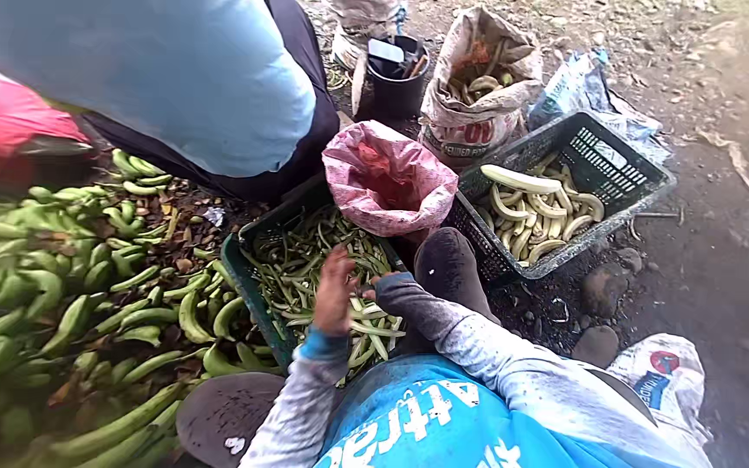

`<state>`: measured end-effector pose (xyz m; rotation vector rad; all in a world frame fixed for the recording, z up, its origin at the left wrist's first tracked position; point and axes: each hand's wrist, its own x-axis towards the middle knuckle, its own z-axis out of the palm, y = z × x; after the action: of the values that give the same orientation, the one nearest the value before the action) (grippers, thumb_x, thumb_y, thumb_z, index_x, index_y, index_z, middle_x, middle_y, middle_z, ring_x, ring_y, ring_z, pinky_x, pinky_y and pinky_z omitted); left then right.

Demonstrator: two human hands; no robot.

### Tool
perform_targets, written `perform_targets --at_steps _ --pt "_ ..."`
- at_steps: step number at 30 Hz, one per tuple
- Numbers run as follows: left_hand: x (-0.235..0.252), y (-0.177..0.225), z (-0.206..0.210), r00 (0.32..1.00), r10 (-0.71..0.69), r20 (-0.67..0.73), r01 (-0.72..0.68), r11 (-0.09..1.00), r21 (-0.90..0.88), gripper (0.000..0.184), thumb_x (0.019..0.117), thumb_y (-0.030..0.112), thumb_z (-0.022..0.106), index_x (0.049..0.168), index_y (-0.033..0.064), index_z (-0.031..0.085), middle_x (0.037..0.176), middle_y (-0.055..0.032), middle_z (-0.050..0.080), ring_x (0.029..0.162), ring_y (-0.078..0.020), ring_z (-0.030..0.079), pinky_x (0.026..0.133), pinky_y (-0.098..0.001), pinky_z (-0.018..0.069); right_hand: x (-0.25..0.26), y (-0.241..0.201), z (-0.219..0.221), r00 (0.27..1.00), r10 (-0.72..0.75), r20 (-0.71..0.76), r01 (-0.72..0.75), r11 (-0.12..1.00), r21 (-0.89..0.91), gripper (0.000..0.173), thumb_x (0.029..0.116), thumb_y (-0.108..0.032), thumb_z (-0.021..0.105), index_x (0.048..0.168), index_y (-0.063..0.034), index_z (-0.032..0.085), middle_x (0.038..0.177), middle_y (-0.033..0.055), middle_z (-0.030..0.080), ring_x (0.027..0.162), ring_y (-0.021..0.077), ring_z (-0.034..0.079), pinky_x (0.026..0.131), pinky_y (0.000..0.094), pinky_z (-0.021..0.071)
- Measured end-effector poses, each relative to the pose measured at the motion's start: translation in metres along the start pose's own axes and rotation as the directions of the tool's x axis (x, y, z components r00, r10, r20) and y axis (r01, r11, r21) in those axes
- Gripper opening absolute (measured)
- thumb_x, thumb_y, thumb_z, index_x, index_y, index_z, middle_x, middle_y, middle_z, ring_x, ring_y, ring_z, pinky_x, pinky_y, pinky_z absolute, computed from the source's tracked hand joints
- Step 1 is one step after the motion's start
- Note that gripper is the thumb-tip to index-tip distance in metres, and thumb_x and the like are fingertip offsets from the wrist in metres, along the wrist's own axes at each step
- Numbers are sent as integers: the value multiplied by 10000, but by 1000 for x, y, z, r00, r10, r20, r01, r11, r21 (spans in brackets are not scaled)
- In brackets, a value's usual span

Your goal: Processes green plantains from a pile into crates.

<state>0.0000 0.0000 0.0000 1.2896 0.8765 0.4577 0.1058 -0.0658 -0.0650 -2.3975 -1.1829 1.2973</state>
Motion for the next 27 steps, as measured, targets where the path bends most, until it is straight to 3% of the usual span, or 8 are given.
perform_targets --at_steps 5,10,13,15,17,22,25,27 --pt "-12 -34 -103 923 -124 -364 182 975 130 476 1096 269 398 1512 40 381 1394 -149 551 1151 -197 589 912 -399 497 0 -24 -72 979 -125 -161 128 992 4 578 1049 -522 500 1408 -78 592 1366 282 599 1289 461 566 1049 668 437" --pt "-16 -67 -92 946 -304 -110 313 775 549 537 1076 218 494 1521 -53 360 1435 -303 516 1311 -388 531 1068 -522 437 89 -69 -113 919 -178 -353 320 860 398 413 1026 -182 624 1359 58 578 1331 262 626 1291 309 591 1148 442 406" --pt "6 -109 -50 947 -303 102 75 522 849 755 941 331 729 1549 25 402 1573 -317 354 1451 -513 339 1161 -664 303 156 -35 -93 600 -341 -724 614 776 143 396 1001 -350 607 1180 -13 713 1005 199 740 924 294 725 830 493 573" --pt "15 -143 -18 933 -305 189 -74 352 933 834 866 419 789 1572 178 418 1639 -287 246 1502 -555 184 1112 -813 191 108 -33 -123 847 -230 -479 372 901 225 504 1049 -474 520 1404 -126 606 1293 180 680 1215 340 646 1044 574 488" --pt "20 -176 -1 909 -332 250 -168 256 952 911 821 441 809 1600 278 366 1686 -225 170 1525 -556 68 1065 -877 52 73 -37 -144 918 -136 -372 257 918 301 551 1061 -481 497 1493 -141 520 1451 196 576 1370 369 528 1142 593 384" --pt "32 -196 -7 881 -336 332 -277 203 939 901 831 386 808 1605 314 351 1691 -203 178 1523 -557 85 1041 -891 1 70 -27 -160 907 -54 -417 202 926 318 585 1053 -534 475 1510 -169 503 1453 202 569 1366 373 527 1116 594 399" --pt "54 -195 -19 835 -410 366 -322 176 930 890 861 349 800 1611 353 320 1706 -146 169 1540 -519 76 1054 -886 2 132 -11 -135 731 -66 -679 283 935 213 629 963 -670 502 1377 -219 645 1260 126 697 1159 287 663 991 505 515" --pt "71 -189 -26 813 -437 384 -341 177 923 854 879 327 792 1604 351 341 1707 -132 176 1552 -494 49 1060 -879 -8 131 -16 -155 810 -124 -572 295 931 216 609 1001 -537 559 1417 -92 587 1350 186 637 1255 326 609 1066 486 472"
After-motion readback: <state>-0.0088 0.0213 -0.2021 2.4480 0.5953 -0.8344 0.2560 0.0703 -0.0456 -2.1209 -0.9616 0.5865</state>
